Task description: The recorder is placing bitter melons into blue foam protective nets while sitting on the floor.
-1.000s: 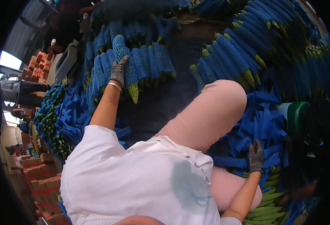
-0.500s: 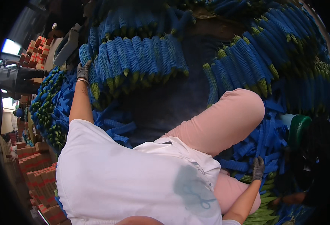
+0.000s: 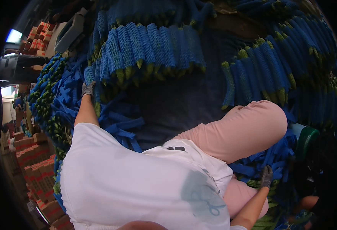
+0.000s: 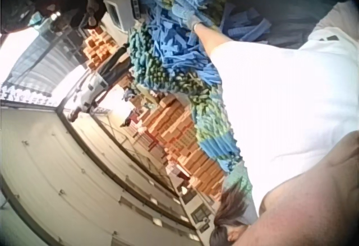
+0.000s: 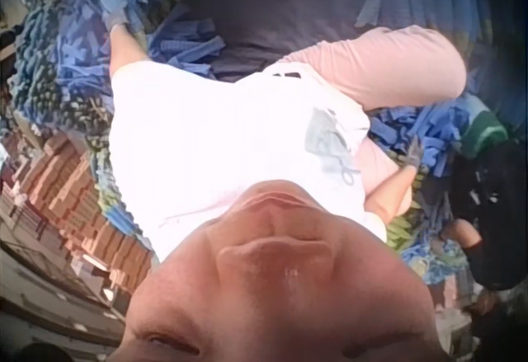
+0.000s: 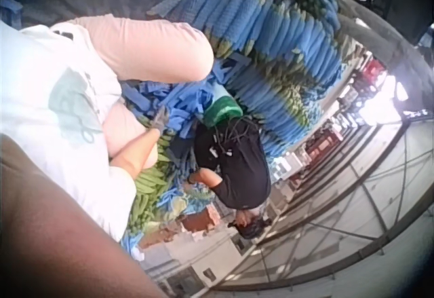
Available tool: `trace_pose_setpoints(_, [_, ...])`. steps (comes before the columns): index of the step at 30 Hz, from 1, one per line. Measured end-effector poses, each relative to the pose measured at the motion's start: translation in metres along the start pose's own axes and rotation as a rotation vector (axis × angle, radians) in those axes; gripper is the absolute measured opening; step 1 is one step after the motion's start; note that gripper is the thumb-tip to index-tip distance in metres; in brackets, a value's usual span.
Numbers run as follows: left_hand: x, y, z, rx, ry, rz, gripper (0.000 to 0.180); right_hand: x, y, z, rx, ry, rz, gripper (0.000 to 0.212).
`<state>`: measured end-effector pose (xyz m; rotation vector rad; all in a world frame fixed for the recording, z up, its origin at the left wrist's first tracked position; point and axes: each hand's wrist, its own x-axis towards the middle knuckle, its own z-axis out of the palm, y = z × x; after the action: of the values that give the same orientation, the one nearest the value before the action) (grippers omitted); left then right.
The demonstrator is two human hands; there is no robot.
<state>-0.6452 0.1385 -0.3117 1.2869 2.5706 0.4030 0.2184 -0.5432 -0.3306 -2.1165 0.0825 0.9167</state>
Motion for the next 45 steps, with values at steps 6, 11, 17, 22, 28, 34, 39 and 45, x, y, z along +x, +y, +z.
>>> trace_pose_setpoints(6, [0.007, 0.055, -0.009, 0.014, 0.004, 0.106, 0.092, -0.001, 0.024, -0.022, -0.137, 0.083, -0.048, 0.021])
trace_pose_setpoints(11, [0.062, 0.038, 0.001, 0.038, -0.205, 0.156, 0.076, -0.012, 0.016, -0.013, -0.221, 0.066, -0.026, 0.026])
trace_pose_setpoints(17, [0.053, 0.027, 0.036, 0.102, -0.314, 0.191, 0.063, -0.026, 0.001, 0.000, -0.251, 0.120, -0.012, 0.024])
trace_pose_setpoints(22, [0.007, 0.061, 0.054, 0.005, -0.265, 0.178, 0.061, -0.007, 0.007, -0.018, -0.368, 0.120, -0.191, 0.024])
trace_pose_setpoints(28, [-0.060, 0.158, 0.009, -0.248, 0.631, 0.447, 0.046, 0.004, -0.046, 0.017, -0.497, -0.055, -0.208, 0.032])
trace_pose_setpoints(34, [-0.249, 0.331, -0.036, -0.576, 0.629, 1.208, 0.044, -0.005, -0.066, -0.029, -0.564, -0.083, -0.241, 0.034])
trace_pose_setpoints(39, [-0.417, 0.395, -0.004, -0.690, 0.268, 1.568, 0.053, 0.003, -0.058, -0.072, -0.728, -0.059, -0.233, 0.034])
trace_pose_setpoints(45, [-0.586, 0.435, 0.022, -0.744, -0.108, 1.793, 0.052, -0.009, -0.034, -0.070, -0.606, -0.198, -0.009, 0.035])
